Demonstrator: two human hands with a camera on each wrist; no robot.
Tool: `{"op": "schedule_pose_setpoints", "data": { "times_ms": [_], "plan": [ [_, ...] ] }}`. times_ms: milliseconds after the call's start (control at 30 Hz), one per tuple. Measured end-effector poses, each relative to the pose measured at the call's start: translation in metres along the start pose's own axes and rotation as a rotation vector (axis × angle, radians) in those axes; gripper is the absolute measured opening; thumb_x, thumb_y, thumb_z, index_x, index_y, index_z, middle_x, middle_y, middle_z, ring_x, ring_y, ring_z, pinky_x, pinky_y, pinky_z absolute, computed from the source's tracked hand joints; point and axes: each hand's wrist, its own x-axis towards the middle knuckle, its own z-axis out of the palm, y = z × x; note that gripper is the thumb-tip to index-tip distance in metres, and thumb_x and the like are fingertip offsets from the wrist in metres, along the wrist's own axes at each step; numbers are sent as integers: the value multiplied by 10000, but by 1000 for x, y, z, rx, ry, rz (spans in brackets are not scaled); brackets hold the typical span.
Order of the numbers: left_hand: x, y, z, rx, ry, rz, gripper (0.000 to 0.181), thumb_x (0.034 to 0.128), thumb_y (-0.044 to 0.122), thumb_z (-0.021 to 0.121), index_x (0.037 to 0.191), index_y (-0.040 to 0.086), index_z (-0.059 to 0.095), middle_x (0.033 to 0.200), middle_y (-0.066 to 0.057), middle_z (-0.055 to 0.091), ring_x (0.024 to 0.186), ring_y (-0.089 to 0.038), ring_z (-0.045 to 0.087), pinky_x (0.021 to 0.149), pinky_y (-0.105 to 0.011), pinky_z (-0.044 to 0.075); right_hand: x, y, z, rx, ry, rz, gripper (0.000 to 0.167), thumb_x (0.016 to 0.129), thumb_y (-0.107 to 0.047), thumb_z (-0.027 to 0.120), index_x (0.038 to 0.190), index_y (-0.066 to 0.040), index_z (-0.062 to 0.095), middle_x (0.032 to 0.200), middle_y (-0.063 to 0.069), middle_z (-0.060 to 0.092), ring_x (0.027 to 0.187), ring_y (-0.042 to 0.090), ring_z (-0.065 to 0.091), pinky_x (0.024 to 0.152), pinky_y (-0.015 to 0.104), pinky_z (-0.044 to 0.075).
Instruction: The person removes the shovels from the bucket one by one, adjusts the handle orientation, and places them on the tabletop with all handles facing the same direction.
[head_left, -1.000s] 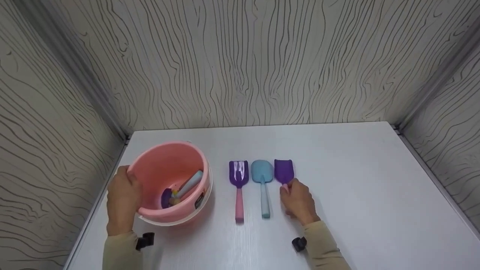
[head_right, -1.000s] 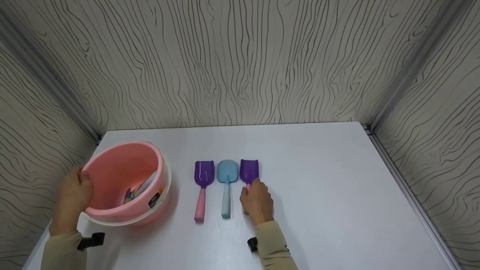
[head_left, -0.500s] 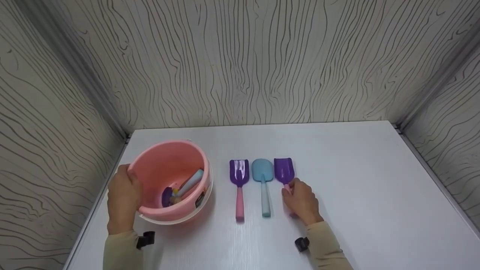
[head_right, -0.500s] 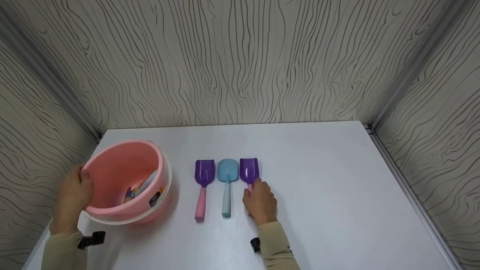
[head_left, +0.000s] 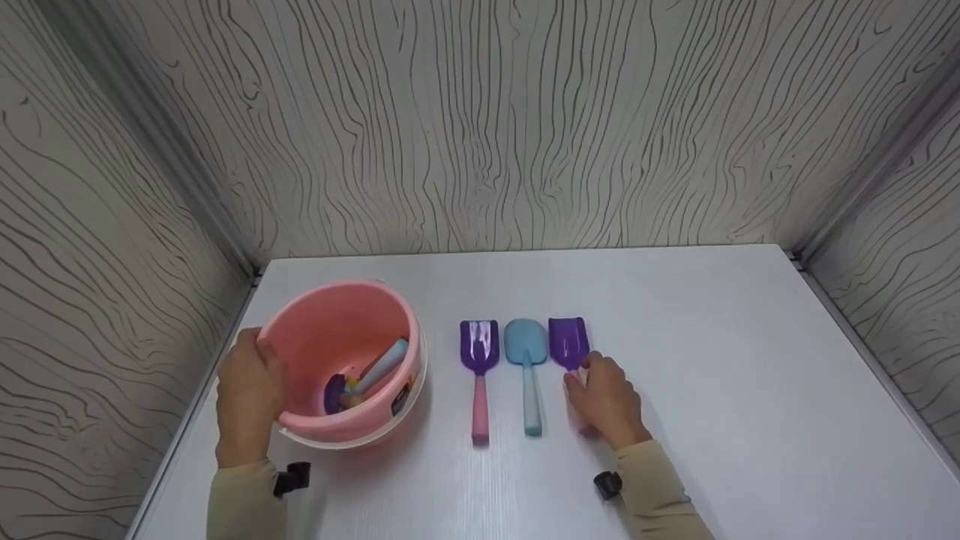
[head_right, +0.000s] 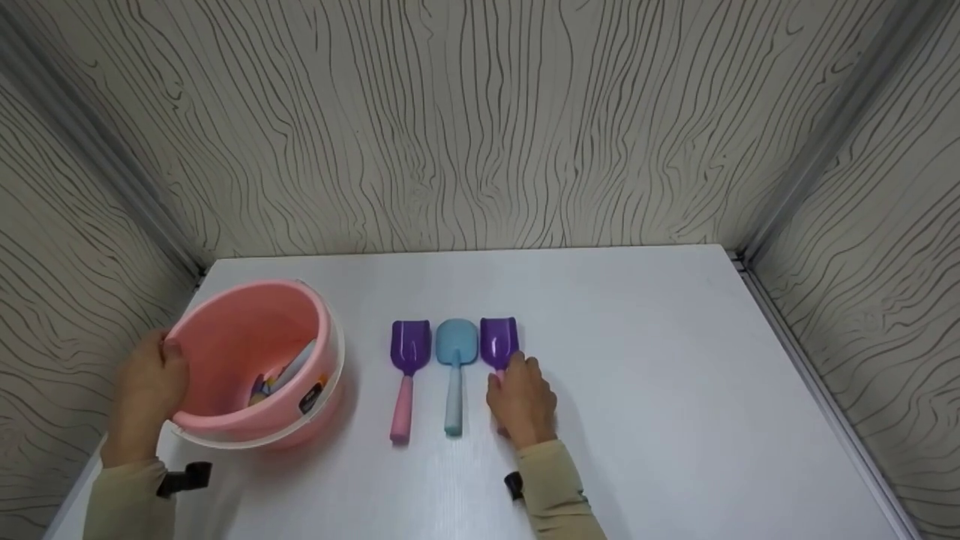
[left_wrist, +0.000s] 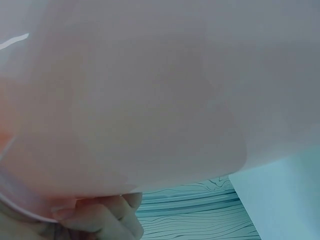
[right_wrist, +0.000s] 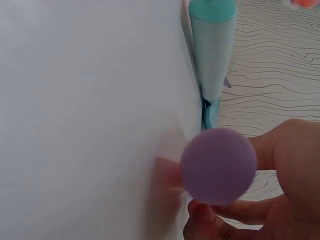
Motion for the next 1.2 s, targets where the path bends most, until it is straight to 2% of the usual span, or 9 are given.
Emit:
{"op": "schedule_pose_setpoints", "data": {
  "times_ms": [133, 300, 400, 533, 667, 900, 1100, 1200],
  "plan": [
    [-1, -1, 0, -9, -20, -18, 505, 1162, 258, 290, 1508, -83, 428, 1286, -332, 617, 985, -413, 681, 794, -558, 622, -1, -19, -14, -28, 12, -33, 377, 1032, -268, 693, 1260, 24, 626, 1064, 156, 656, 873, 279, 651, 775, 495, 585],
    [-1, -2, 0, -2, 1, -8, 508, 1156, 252, 279, 1506, -81, 435, 1299, -341, 616, 998, -425, 674, 796, -579, 602, 2, -51, -27, -36, 67, -210, 208, 1000, -179, 715, 1136, -25, 686, 965, 99, 666, 811, 246, 645, 675, 455, 582],
    [-1, -4, 1, -1, 3, -8, 510, 1156, 257, 279, 1504, -81, 439, 1306, -340, 614, 998, -423, 671, 801, -583, 603, 4, -71, -32, -38, 79, -300, 169, 992, -143, 711, 1123, -35, 708, 928, 73, 665, 769, 210, 622, 634, 406, 571],
    [1, -3, 1, -6, -22, -23, 515, 1161, 266, 288, 1521, -79, 416, 1315, -340, 608, 982, -411, 676, 793, -558, 625, 8, -99, -39, -51, 74, -383, 197, 1009, -144, 703, 1167, -29, 721, 964, 84, 690, 761, 190, 620, 645, 375, 581],
    [4, 1, -1, -4, -22, -23, 509, 1157, 260, 293, 1526, -68, 416, 1312, -328, 614, 975, -402, 678, 792, -543, 633, 10, -128, -45, -40, 92, -485, 177, 1016, -126, 695, 1164, -34, 730, 999, 90, 704, 808, 203, 644, 692, 385, 598],
    [5, 2, -4, -4, -22, -29, 497, 1152, 241, 290, 1527, -58, 419, 1315, -322, 612, 965, -397, 684, 768, -517, 638, 3, -172, -38, -3, 73, -639, 155, 1029, -110, 673, 1153, -39, 733, 1035, 87, 704, 911, 212, 692, 782, 368, 619],
    [3, 3, -2, -15, -36, -47, 491, 1153, 243, 314, 1534, -52, 412, 1307, -316, 616, 981, -401, 694, 781, -517, 642, -3, -201, -26, -38, 71, -797, 137, 1025, -108, 682, 1141, -50, 725, 1068, 90, 701, 921, 207, 693, 805, 353, 626],
    [2, 2, -3, -9, -32, -34, 493, 1152, 240, 311, 1526, -66, 413, 1306, -331, 613, 1006, -424, 697, 813, -556, 636, -7, -214, -18, -52, 54, -876, 165, 1014, -112, 719, 1172, -63, 731, 1100, 78, 694, 968, 185, 691, 874, 310, 625]
  ]
}}
